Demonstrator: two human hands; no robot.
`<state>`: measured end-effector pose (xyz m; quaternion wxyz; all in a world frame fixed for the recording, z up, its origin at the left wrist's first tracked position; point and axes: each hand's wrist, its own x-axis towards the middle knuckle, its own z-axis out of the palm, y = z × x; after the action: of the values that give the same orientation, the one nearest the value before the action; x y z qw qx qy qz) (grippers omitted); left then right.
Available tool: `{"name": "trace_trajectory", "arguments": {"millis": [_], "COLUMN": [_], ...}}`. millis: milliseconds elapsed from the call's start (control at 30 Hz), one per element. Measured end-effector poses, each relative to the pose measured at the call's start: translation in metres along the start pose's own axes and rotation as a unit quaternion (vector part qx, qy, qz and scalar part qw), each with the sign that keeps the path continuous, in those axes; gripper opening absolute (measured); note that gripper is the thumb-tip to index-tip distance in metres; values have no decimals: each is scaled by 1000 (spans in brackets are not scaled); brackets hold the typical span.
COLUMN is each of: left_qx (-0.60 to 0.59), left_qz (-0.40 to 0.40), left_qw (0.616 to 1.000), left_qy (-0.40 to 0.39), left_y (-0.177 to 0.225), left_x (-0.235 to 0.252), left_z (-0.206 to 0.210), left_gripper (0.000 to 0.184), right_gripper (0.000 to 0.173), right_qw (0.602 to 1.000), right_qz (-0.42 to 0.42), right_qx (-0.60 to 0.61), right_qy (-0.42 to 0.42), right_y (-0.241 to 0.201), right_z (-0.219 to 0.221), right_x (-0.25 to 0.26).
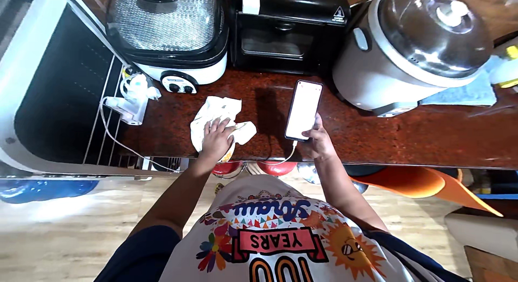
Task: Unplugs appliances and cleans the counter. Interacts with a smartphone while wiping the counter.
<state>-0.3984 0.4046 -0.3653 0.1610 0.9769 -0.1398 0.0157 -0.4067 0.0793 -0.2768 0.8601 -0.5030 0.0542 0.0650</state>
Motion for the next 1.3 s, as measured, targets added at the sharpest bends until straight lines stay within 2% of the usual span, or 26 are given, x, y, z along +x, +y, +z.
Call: {"name": "trace_trajectory", "arguments": {"millis": [67, 167, 233, 333, 400, 467, 533, 600, 633, 700, 967, 1067, 1300], "left_qx": [1, -2, -37, -88, -104, -168, -279, -400, -434, -454, -453, -496, -582], "left_qz": [-5, -11, -44, -133, -132, -97, -69, -68, -74, -81, -89, -98, -131], "left_qw": [1000, 1000, 996, 976, 977, 977, 953, 902, 882, 870, 872, 847, 796], "left_qy": [-6, -17, -66, -150, -128, -82, -95, -146, -167, -176, -165, -163, -106], "left_y": [1, 1, 5, 23, 46, 74, 98, 116, 121, 128, 131, 129, 103], "left_x": [0, 0, 5, 25, 34, 40, 44, 49, 51, 53, 51, 50, 54], "left_z": [0, -2, -13, -41, -61, -76, -81, -81, -79, -72, -64, -68, -66], "left_gripper": [33, 34, 36, 42, 47, 45, 42, 41, 43, 46, 41, 44, 36], "right_gripper": [92, 97, 96, 94, 91, 89, 87, 82, 81, 80, 80, 78, 77], "right_qw": [1000, 999, 999, 999, 999, 999, 999, 998, 998, 998, 997, 996, 996], "right_qz": [2, 3, 2, 1, 1, 0, 3, 9, 10, 7, 22, 21, 23], "right_qx": [7, 8, 8, 15, 18, 18, 27, 32, 34, 36, 53, 65, 58], "right_qy": [-25, -43, -48, -51, -49, -50, -47, -49, -52, -53, -59, -58, -60], "right_y": [1, 2, 3, 5, 5, 5, 6, 6, 6, 7, 7, 7, 7], "right_z": [-1, 1, 3, 5, 6, 9, 11, 13, 14, 13, 13, 13, 12], "right_x": [1, 3, 4, 6, 7, 8, 7, 5, 4, 4, 2, 4, 8]}}
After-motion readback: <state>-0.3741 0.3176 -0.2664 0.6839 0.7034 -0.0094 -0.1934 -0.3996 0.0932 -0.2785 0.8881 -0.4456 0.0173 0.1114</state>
